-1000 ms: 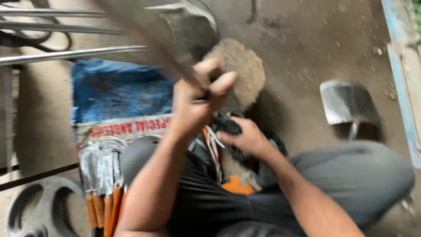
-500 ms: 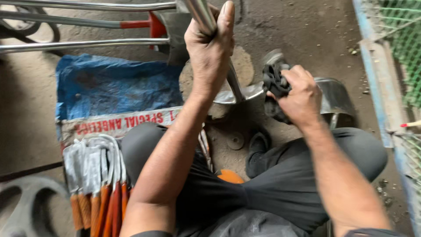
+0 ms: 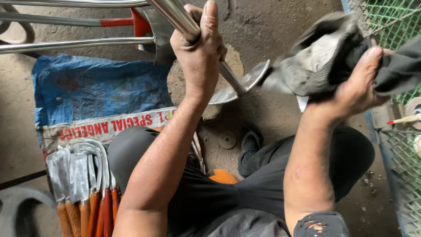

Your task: The person sits on the floor and wipes the metal head of a long-handled tool with a dark cloth. They then use a handheld angle grinder to polish the metal head and shaft of the tool.

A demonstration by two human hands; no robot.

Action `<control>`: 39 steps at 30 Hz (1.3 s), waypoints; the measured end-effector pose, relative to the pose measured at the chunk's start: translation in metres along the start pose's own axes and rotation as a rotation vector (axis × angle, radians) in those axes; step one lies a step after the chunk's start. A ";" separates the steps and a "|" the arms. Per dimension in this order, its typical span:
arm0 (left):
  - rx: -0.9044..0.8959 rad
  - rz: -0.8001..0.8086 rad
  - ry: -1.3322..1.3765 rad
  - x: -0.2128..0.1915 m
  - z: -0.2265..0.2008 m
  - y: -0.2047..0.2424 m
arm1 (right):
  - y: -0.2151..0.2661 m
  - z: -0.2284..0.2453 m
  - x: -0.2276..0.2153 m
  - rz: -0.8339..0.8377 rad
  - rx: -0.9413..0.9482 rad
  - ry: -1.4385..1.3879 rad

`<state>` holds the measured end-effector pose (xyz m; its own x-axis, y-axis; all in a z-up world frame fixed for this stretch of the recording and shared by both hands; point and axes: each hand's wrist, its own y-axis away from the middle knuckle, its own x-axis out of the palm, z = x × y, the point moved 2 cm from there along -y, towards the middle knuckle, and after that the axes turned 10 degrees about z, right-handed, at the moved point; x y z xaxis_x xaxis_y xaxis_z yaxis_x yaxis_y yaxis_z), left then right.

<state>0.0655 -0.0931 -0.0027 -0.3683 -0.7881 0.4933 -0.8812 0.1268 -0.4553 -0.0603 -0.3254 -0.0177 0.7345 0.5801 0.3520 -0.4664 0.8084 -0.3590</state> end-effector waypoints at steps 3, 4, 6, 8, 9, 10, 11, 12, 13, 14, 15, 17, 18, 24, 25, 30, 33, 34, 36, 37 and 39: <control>0.105 -0.136 -0.198 0.009 -0.004 -0.007 | 0.028 -0.014 0.003 0.074 -0.110 0.189; 0.134 -0.167 -0.183 0.011 -0.003 -0.014 | 0.049 -0.023 0.016 0.100 -0.427 0.665; 0.134 -0.232 -0.165 0.015 0.001 -0.006 | 0.098 -0.040 0.025 0.387 -0.307 0.886; 0.118 -0.228 -0.167 0.016 0.007 -0.004 | 0.135 -0.050 0.048 0.564 -0.289 0.576; 0.142 -0.229 -0.242 0.018 0.008 -0.003 | 0.148 -0.045 0.058 0.562 -0.414 0.849; 0.167 -0.232 -0.317 0.019 0.009 -0.006 | 0.157 -0.036 0.058 0.648 -0.368 0.807; 0.225 -0.245 -0.476 0.019 0.009 -0.007 | 0.165 -0.030 0.061 0.738 -0.326 0.748; 0.240 -0.238 -0.494 0.016 0.011 -0.016 | 0.170 -0.027 0.062 0.864 -0.174 0.570; 0.213 -0.232 -0.505 0.014 0.011 -0.008 | 0.182 -0.017 0.051 1.004 -0.005 0.388; 0.146 -0.206 -0.374 0.009 0.014 -0.006 | 0.193 -0.009 0.041 1.050 -0.032 0.371; 0.107 -0.189 -0.302 0.004 0.018 -0.014 | 0.196 -0.014 0.037 1.075 -0.089 0.359; 0.041 -0.202 -0.245 -0.009 0.027 -0.034 | 0.194 -0.038 0.026 1.034 -0.117 0.314; 0.016 -0.230 -0.255 -0.017 0.030 -0.042 | 0.190 -0.054 0.019 0.971 -0.087 0.283; 0.074 -0.440 -0.335 -0.067 0.035 -0.082 | 0.199 -0.141 -0.009 0.771 0.269 0.617; 0.008 -0.464 -0.215 -0.069 0.045 -0.076 | 0.208 -0.151 -0.021 0.725 0.377 0.643; -0.140 -0.539 0.135 -0.063 0.088 -0.068 | 0.226 -0.211 -0.036 0.691 0.758 0.446; -0.198 -0.650 0.281 -0.065 0.102 -0.056 | 0.231 -0.222 -0.044 0.706 0.806 0.421; -0.194 -0.684 0.321 -0.067 0.103 -0.053 | 0.231 -0.223 -0.043 0.713 0.819 0.417; -0.245 -0.723 0.346 -0.070 0.105 -0.048 | 0.230 -0.223 -0.041 0.714 0.843 0.417; -0.272 -0.742 0.362 -0.070 0.106 -0.045 | 0.228 -0.222 -0.040 0.711 0.854 0.420; -0.271 -0.822 0.431 -0.067 0.110 -0.040 | 0.228 -0.218 -0.039 0.715 0.855 0.401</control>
<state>0.1577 -0.1120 -0.0992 0.3647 -0.4109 0.8356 -0.9307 -0.1882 0.3137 -0.0875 -0.1856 -0.3016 0.2039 0.9780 -0.0449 -0.9001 0.2053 0.3843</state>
